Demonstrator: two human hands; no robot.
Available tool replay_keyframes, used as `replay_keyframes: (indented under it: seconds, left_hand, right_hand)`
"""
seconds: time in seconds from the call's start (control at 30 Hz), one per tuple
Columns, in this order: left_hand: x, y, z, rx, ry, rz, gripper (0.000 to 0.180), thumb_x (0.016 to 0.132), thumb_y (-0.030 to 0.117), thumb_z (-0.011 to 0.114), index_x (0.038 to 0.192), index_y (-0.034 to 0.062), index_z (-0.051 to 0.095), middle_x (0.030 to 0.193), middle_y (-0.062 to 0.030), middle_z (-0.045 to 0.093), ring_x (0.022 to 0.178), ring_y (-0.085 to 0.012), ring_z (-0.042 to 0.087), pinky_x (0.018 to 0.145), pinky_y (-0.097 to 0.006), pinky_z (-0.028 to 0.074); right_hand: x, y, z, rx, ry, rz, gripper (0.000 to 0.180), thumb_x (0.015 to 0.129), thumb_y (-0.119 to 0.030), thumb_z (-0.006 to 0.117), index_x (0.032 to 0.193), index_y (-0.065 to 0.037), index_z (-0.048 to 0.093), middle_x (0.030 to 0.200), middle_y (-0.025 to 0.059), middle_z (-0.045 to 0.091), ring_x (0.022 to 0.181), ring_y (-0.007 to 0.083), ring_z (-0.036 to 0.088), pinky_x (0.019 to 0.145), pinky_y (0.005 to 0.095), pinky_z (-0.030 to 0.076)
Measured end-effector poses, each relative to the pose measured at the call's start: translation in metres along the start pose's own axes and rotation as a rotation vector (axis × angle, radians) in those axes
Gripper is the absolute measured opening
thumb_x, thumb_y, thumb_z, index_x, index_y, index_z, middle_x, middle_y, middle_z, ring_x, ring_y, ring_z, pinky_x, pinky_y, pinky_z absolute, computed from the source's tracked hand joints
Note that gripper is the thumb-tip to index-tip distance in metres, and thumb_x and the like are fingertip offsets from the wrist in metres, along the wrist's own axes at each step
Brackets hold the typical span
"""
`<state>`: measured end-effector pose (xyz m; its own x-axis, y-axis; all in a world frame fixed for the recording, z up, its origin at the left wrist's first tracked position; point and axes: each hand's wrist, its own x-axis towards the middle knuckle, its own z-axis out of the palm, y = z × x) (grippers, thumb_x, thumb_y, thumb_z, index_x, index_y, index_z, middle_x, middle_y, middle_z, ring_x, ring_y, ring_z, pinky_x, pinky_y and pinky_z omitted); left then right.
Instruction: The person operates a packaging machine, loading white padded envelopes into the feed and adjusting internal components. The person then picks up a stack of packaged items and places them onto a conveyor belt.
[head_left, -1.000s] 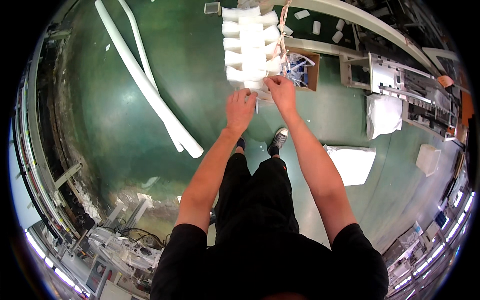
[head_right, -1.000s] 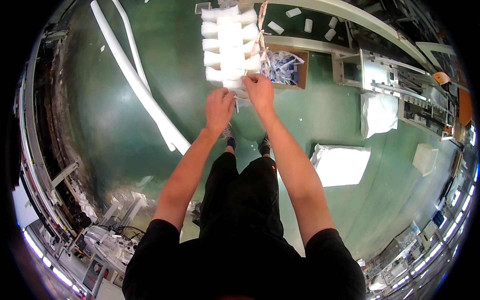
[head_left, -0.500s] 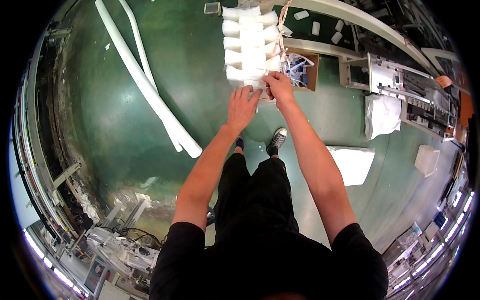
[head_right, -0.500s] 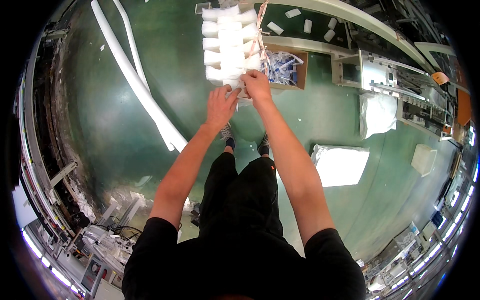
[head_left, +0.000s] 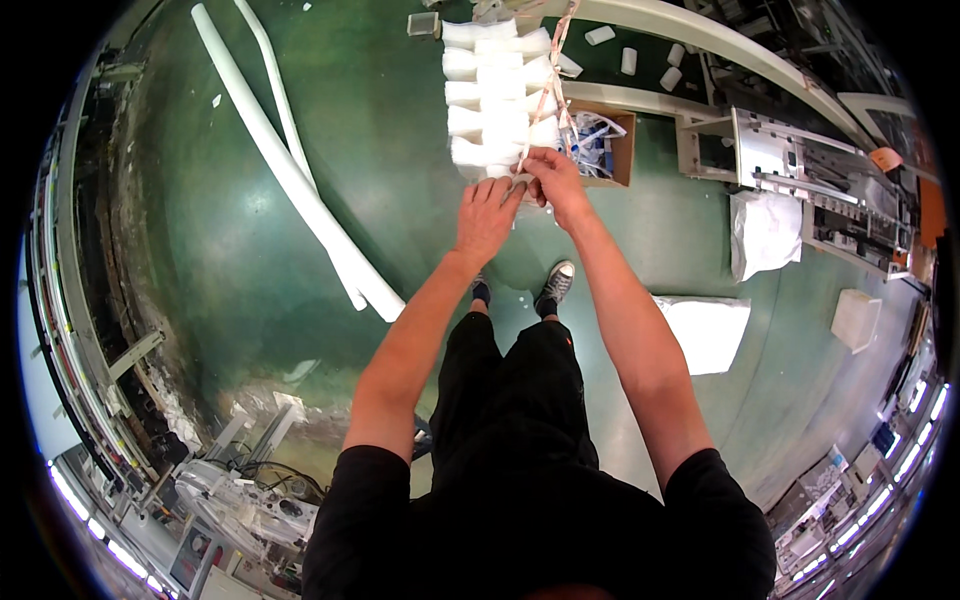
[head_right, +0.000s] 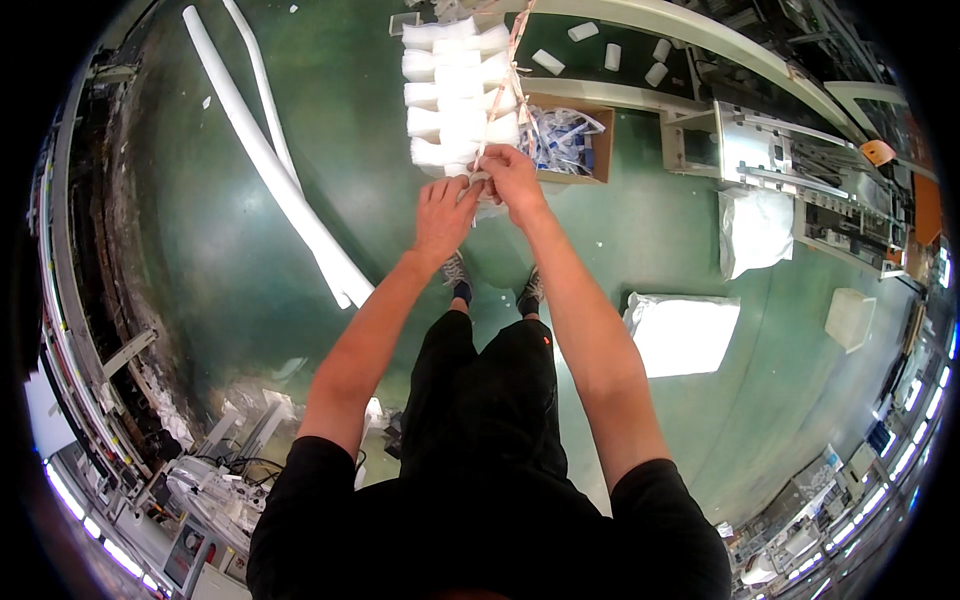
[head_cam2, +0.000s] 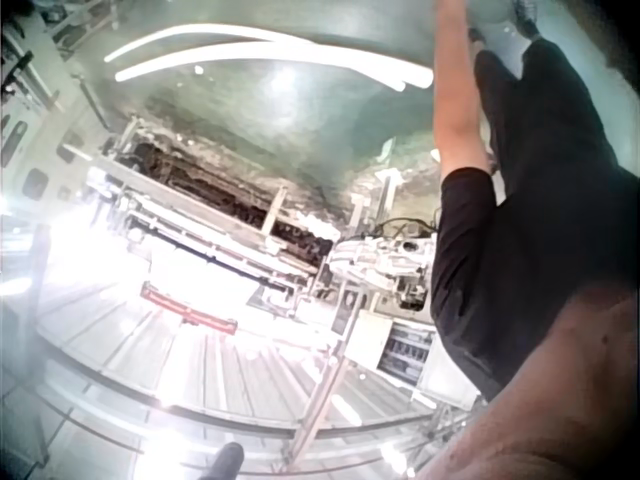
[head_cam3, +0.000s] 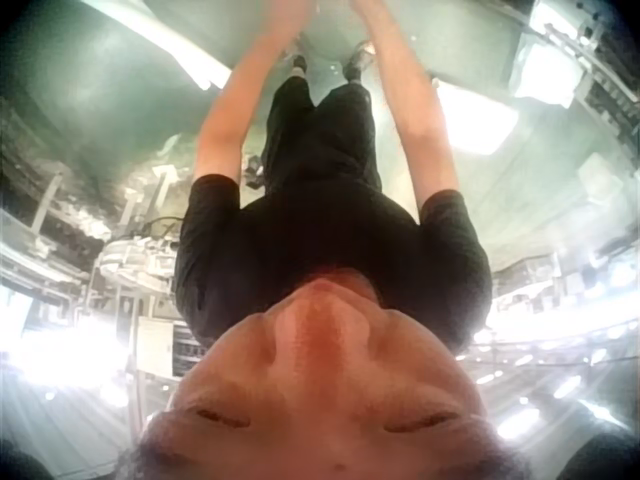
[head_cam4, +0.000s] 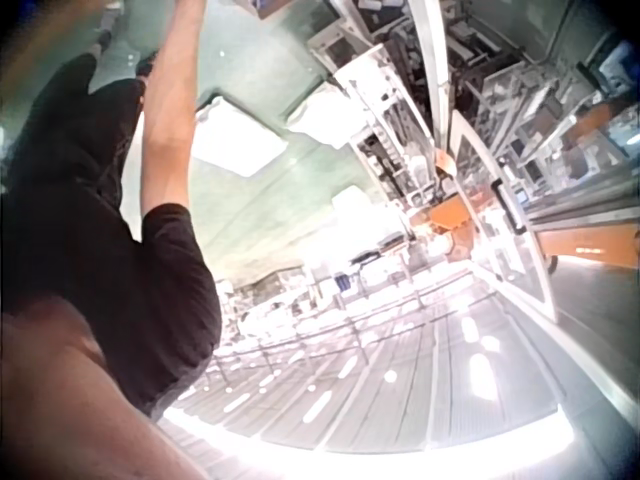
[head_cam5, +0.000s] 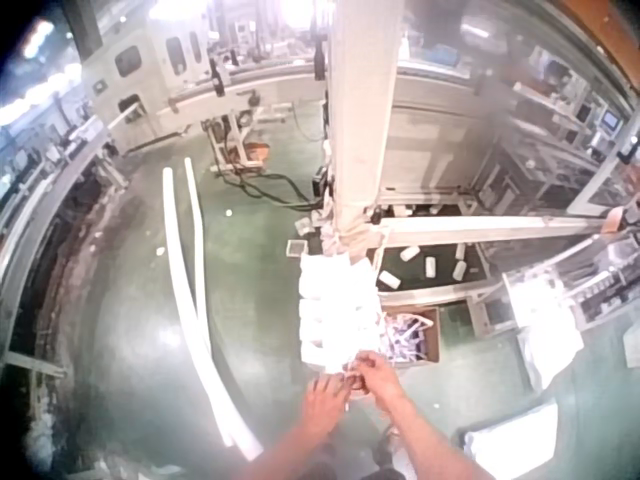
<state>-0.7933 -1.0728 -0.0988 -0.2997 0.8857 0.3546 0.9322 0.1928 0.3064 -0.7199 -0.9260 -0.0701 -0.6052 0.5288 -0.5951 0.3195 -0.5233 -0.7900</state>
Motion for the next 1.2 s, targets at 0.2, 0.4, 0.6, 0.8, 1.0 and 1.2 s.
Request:
replay_keyframes:
  seconds: [0.2,0.4,0.6,0.8,1.0,1.2]
  left_hand:
    - [0.008,-0.002,-0.005,0.052,-0.162,0.037,0.019,0.079,0.014,0.059,0.097,0.0097,0.065,0.095,-0.0034,0.053,0.095,-0.019,0.052,0.083,-0.035,0.04]
    - [-0.011,0.004,-0.003,0.101,-0.289,0.149,0.016,0.081,0.015,0.057,0.094,0.0088,0.065,0.094,-0.0043,0.052,0.095,-0.021,0.051,0.083,-0.035,0.04]
    - [-0.058,0.033,-0.005,0.032,-0.378,0.163,0.02,0.08,0.013,0.054,0.097,0.0078,0.062,0.099,-0.006,0.053,0.099,-0.0223,0.05,0.084,-0.034,0.04]
    - [-0.084,0.055,-0.003,-0.165,-0.316,0.02,0.02,0.078,0.01,0.056,0.097,0.0071,0.061,0.097,-0.0061,0.06,0.097,-0.0228,0.053,0.085,-0.035,0.039]
    - [-0.103,0.07,-0.001,-0.235,-0.299,-0.157,0.024,0.076,0.006,0.056,0.099,0.0091,0.063,0.093,-0.005,0.062,0.096,-0.0232,0.054,0.086,-0.037,0.039]
    - [-0.131,0.085,-0.008,-0.387,-0.34,-0.176,0.022,0.077,0.005,0.06,0.098,0.0096,0.065,0.096,-0.0049,0.065,0.095,-0.0241,0.055,0.085,-0.039,0.039]
  right_hand:
    - [0.008,0.003,-0.014,-0.043,-0.055,0.028,0.02,0.094,-0.012,0.058,0.11,-0.001,0.063,0.096,0.005,0.071,0.05,0.0066,0.048,0.04,0.0218,0.035]
    - [0.001,-0.01,-0.002,-0.126,-0.088,0.063,0.021,0.094,-0.013,0.058,0.11,-0.001,0.063,0.099,0.005,0.072,0.051,0.0066,0.049,0.04,0.0222,0.036]
    - [-0.015,-0.019,0.015,-0.119,-0.079,0.075,0.019,0.095,-0.014,0.057,0.109,-0.002,0.063,0.104,0.0047,0.071,0.057,0.0072,0.051,0.045,0.0229,0.04]
    - [-0.019,-0.006,0.015,-0.098,-0.039,0.134,0.022,0.096,-0.014,0.053,0.114,-0.004,0.06,0.107,0.0039,0.07,0.064,0.0092,0.055,0.052,0.0255,0.046]
    - [-0.047,0.006,0.015,-0.004,0.061,0.036,0.025,0.096,-0.018,0.055,0.116,-0.003,0.059,0.111,0.0066,0.068,0.07,0.0121,0.06,0.058,0.027,0.05]
    - [-0.018,0.123,-0.026,0.091,0.148,0.248,0.035,0.093,-0.032,0.063,0.117,-0.007,0.061,0.112,0.0055,0.066,0.085,0.014,0.063,0.072,0.0311,0.05]
